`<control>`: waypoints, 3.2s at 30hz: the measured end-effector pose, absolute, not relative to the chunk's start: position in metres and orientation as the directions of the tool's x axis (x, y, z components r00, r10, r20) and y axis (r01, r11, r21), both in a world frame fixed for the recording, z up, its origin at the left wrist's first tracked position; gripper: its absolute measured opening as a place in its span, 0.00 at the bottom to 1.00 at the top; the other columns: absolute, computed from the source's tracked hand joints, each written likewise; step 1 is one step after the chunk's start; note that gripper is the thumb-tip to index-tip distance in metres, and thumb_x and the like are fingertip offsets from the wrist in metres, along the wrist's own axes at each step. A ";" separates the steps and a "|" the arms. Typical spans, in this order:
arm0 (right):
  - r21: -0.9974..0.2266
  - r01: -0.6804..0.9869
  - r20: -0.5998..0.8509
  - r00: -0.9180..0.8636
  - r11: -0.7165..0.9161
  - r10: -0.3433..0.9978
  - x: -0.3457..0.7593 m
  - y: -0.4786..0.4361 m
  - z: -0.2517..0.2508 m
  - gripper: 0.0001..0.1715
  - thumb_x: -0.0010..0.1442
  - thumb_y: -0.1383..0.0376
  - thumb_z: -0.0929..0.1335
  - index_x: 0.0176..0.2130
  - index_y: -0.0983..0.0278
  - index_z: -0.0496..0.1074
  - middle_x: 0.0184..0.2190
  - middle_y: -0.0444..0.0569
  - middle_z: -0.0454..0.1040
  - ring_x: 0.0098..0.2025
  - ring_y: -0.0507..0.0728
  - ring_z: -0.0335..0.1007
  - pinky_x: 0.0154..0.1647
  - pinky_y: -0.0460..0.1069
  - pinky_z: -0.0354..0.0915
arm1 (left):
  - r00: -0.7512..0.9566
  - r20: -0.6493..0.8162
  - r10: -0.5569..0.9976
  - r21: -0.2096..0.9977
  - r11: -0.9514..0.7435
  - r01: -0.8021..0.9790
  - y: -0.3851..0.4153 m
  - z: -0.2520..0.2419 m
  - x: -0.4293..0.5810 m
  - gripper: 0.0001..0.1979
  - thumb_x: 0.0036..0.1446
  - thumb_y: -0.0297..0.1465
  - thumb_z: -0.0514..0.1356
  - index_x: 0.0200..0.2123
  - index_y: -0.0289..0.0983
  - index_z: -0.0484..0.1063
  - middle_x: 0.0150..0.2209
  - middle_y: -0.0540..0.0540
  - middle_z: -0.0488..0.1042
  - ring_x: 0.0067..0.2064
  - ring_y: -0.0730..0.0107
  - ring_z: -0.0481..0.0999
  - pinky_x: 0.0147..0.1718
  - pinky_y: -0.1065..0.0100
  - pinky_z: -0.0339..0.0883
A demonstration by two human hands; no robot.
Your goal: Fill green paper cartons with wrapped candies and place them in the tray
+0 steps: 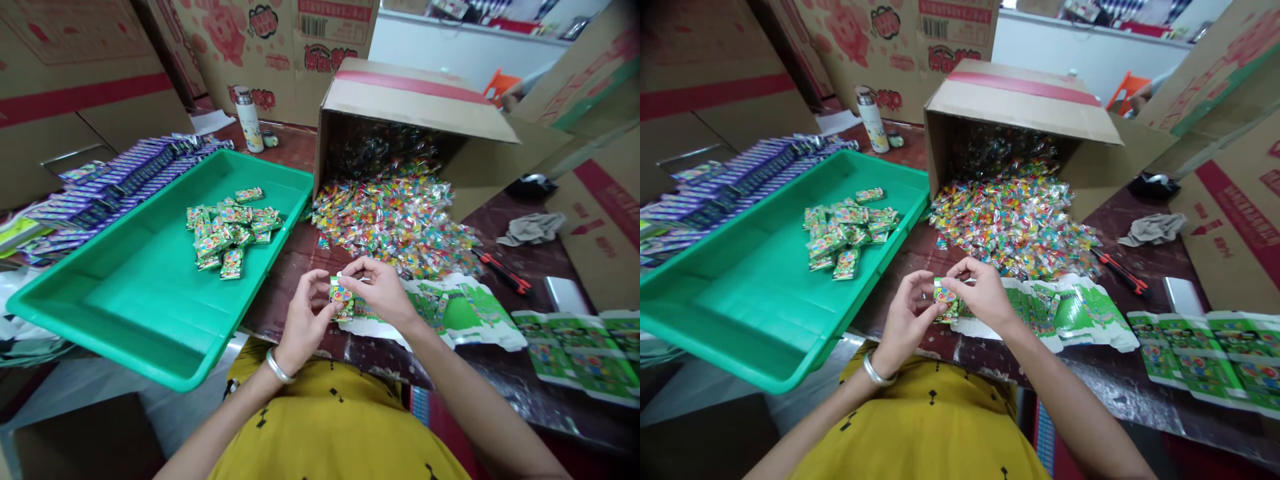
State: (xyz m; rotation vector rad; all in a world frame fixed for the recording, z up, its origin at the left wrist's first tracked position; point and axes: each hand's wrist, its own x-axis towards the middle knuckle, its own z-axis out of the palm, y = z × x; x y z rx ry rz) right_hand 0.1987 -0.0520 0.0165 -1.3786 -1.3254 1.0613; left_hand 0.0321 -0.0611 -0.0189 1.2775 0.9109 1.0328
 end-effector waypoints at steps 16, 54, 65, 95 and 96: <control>-0.683 0.610 0.191 -0.381 0.401 0.905 0.209 -0.067 0.019 0.49 0.47 0.57 0.78 0.62 0.58 0.58 0.62 0.56 0.63 0.63 0.65 0.60 0.62 0.60 0.61 | 0.317 -0.031 0.948 0.981 0.089 -0.172 -0.047 -0.021 0.024 0.20 0.55 0.31 0.66 0.50 0.39 0.66 0.38 0.49 0.75 0.40 0.69 0.75 0.38 0.71 0.70; -0.441 0.821 0.163 -0.325 0.363 0.932 0.235 -0.019 -0.037 0.14 0.60 0.60 0.71 0.47 0.58 0.78 0.49 0.53 0.76 0.54 0.64 0.66 0.55 0.61 0.64 | 0.404 -0.042 0.914 0.605 -0.299 0.738 -0.044 -0.059 0.040 0.48 0.47 0.37 0.70 0.66 0.37 0.47 0.51 0.37 0.68 0.54 0.49 0.71 0.48 0.57 0.66; -0.420 0.828 0.119 -0.357 0.372 0.927 0.228 -0.021 -0.038 0.08 0.61 0.60 0.71 0.39 0.61 0.78 0.43 0.52 0.78 0.51 0.62 0.68 0.52 0.56 0.65 | 0.389 -0.017 0.921 0.632 -0.292 0.718 -0.045 -0.062 0.039 0.46 0.46 0.36 0.71 0.64 0.39 0.51 0.50 0.38 0.69 0.54 0.50 0.70 0.48 0.57 0.66; -0.716 0.664 0.115 -0.191 0.214 0.975 0.210 -0.087 0.025 0.16 0.63 0.61 0.69 0.50 0.60 0.71 0.22 0.38 0.65 0.23 0.50 0.60 0.28 0.47 0.58 | 0.732 -0.142 0.667 0.710 0.583 -0.394 -0.044 -0.021 0.024 0.24 0.49 0.37 0.71 0.49 0.33 0.77 0.41 0.40 0.80 0.38 0.65 0.79 0.40 0.69 0.69; -0.759 0.626 0.056 -0.208 0.177 0.977 0.212 -0.086 0.027 0.11 0.62 0.61 0.70 0.45 0.60 0.71 0.20 0.37 0.63 0.22 0.49 0.58 0.26 0.46 0.56 | 0.741 -0.135 0.657 0.740 0.565 -0.365 -0.044 -0.020 0.023 0.25 0.48 0.36 0.72 0.49 0.33 0.77 0.42 0.41 0.80 0.38 0.66 0.78 0.40 0.70 0.68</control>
